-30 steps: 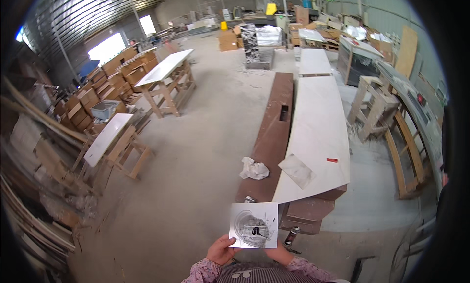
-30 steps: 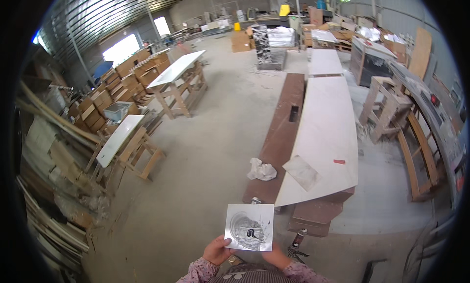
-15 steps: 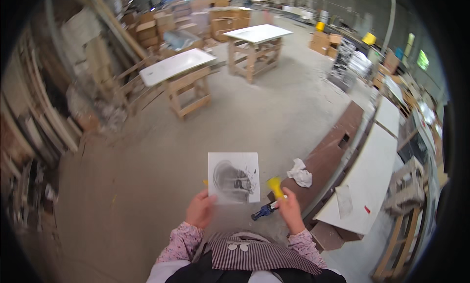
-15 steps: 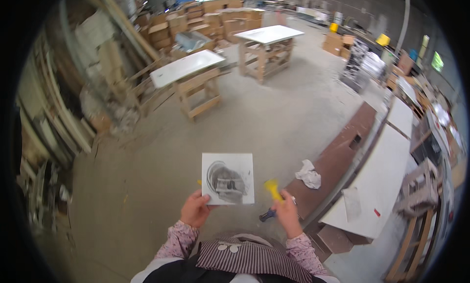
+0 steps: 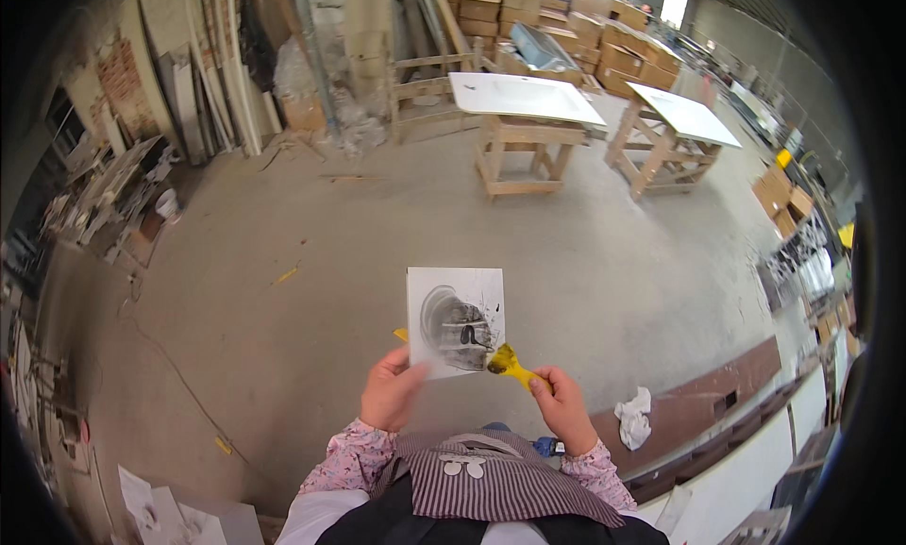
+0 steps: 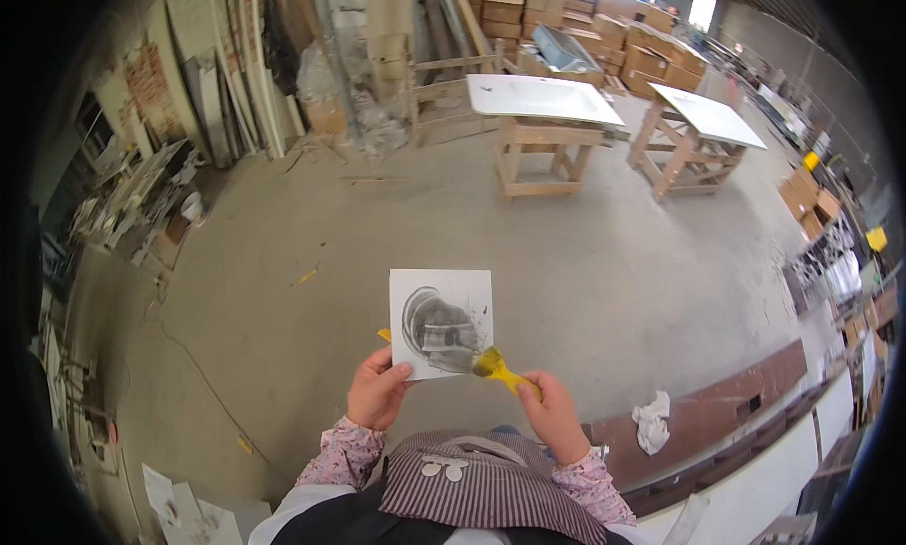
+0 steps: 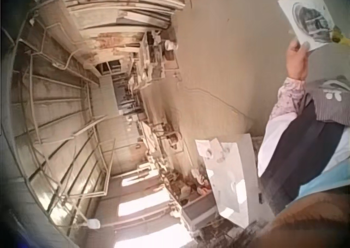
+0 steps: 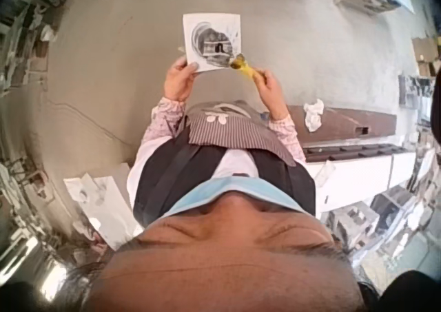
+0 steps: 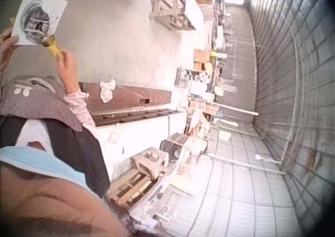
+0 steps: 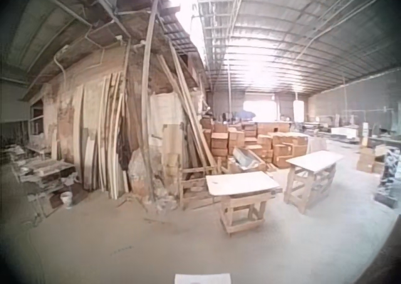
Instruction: The person applies a dark adhesive to the edges of a large black-and-white patterned panel using a yellow scraper. They repeatedly dip the scraper into a small container and spread the adhesive along the panel's vertical and horizontal edges.
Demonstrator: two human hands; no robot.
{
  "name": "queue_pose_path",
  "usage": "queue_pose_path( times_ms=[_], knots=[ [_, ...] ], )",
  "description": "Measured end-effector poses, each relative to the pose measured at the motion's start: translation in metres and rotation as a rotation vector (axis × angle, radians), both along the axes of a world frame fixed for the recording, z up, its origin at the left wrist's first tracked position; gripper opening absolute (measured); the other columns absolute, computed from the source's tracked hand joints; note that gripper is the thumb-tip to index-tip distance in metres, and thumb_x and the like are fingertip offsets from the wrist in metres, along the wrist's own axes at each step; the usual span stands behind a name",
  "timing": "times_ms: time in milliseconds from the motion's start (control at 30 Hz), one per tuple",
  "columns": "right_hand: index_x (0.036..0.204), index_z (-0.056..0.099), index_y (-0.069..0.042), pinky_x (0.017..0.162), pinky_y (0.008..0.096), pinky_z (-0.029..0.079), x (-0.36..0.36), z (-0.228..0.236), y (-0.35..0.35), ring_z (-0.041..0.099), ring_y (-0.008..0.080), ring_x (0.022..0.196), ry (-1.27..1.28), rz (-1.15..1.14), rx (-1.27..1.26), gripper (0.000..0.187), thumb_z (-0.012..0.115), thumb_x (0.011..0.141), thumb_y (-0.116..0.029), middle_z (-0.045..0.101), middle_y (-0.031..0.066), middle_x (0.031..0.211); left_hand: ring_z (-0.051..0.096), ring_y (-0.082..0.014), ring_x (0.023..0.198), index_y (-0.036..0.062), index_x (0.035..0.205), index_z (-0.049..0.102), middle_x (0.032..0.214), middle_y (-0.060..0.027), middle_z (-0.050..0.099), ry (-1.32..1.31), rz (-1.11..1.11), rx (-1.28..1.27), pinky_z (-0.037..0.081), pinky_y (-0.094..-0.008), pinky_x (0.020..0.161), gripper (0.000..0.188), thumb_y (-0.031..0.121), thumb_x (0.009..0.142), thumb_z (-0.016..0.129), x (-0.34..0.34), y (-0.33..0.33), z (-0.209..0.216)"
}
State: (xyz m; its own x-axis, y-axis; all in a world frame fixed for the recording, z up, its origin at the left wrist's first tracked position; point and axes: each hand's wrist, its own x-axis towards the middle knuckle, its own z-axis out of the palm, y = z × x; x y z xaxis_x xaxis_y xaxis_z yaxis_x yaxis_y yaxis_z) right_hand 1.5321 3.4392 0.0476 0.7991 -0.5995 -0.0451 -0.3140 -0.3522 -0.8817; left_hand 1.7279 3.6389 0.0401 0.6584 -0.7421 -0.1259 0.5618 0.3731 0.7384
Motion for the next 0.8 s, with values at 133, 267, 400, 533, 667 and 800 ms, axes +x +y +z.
queue_pose_path(
  times_ms=[133, 267, 400, 533, 667, 800],
  knots=[
    [0.105, 0.062, 0.004, 0.07, 0.0274, 0.05, 0.036, -0.021, -0.026, 0.063, 0.0138, 0.072, -0.008, 0.051, 0.279, 0.025, 0.058, 0.094, -0.018, 0.067, 0.0088, 0.083, 0.062, -0.0144, 0.098, -0.0024, 0.125, 0.057, 0.112, -0.0097, 0.066, -0.069, 0.089, 0.037, 0.051, -0.0301, 0.087, 0.037, -0.005, 0.087, 0.058, 0.017, -0.006, 0.004],
    [0.105, 0.062, 0.004, 0.069, 0.0249, 0.049, 0.077, -0.02, -0.062, 0.062, 0.0097, 0.072, -0.018, 0.139, 0.375, 0.024, 0.059, 0.093, -0.017, 0.067, 0.0059, 0.081, 0.061, -0.0136, 0.101, -0.0023, 0.124, 0.058, 0.115, -0.009, 0.065, -0.168, 0.114, 0.096, 0.049, -0.0295, 0.089, 0.039, -0.006, 0.086, 0.059, 0.032, -0.033, 0.008],
    [0.104, 0.063, 0.002, 0.068, 0.0237, 0.048, 0.116, -0.003, -0.095, 0.061, 0.0078, 0.072, -0.041, 0.232, 0.429, 0.023, 0.058, 0.094, -0.018, 0.066, 0.0032, 0.079, 0.058, -0.0119, 0.104, -0.0016, 0.125, 0.058, 0.116, -0.0069, 0.064, -0.213, 0.152, 0.197, 0.048, -0.0284, 0.091, 0.04, -0.005, 0.085, 0.061, 0.045, -0.066, 0.018],
    [0.103, 0.064, 0.0, 0.062, 0.022, 0.046, 0.158, -0.003, -0.116, 0.057, 0.0057, 0.067, 0.019, 0.329, 0.465, 0.023, 0.058, 0.094, -0.02, 0.066, 0.0027, 0.079, 0.057, -0.0107, 0.105, -0.0001, 0.126, 0.059, 0.115, -0.0057, 0.064, -0.318, 0.26, 0.292, 0.048, -0.0275, 0.091, 0.042, -0.004, 0.084, 0.062, 0.05, -0.087, 0.017],
    [0.105, 0.063, -0.001, 0.057, 0.0202, 0.044, 0.201, 0.003, -0.131, 0.054, 0.0042, 0.063, 0.043, 0.449, 0.657, 0.022, 0.056, 0.096, -0.02, 0.066, 0.0026, 0.08, 0.06, -0.0154, 0.103, -0.0015, 0.125, 0.057, 0.114, -0.0088, 0.063, -0.191, 0.345, 0.371, 0.05, -0.0317, 0.091, 0.038, -0.002, 0.087, 0.059, 0.063, -0.094, 0.01],
    [0.109, 0.061, -0.001, 0.06, 0.0237, 0.046, 0.25, 0.013, -0.131, 0.055, 0.0075, 0.064, -0.1, 0.597, 0.508, 0.023, 0.051, 0.098, -0.017, 0.067, 0.0039, 0.081, 0.063, -0.025, 0.104, -0.0065, 0.124, 0.053, 0.117, -0.0161, 0.062, 0.172, 0.482, 0.094, 0.053, -0.0387, 0.092, 0.035, -0.001, 0.089, 0.053, 0.077, -0.072, 0.005]
  ],
)
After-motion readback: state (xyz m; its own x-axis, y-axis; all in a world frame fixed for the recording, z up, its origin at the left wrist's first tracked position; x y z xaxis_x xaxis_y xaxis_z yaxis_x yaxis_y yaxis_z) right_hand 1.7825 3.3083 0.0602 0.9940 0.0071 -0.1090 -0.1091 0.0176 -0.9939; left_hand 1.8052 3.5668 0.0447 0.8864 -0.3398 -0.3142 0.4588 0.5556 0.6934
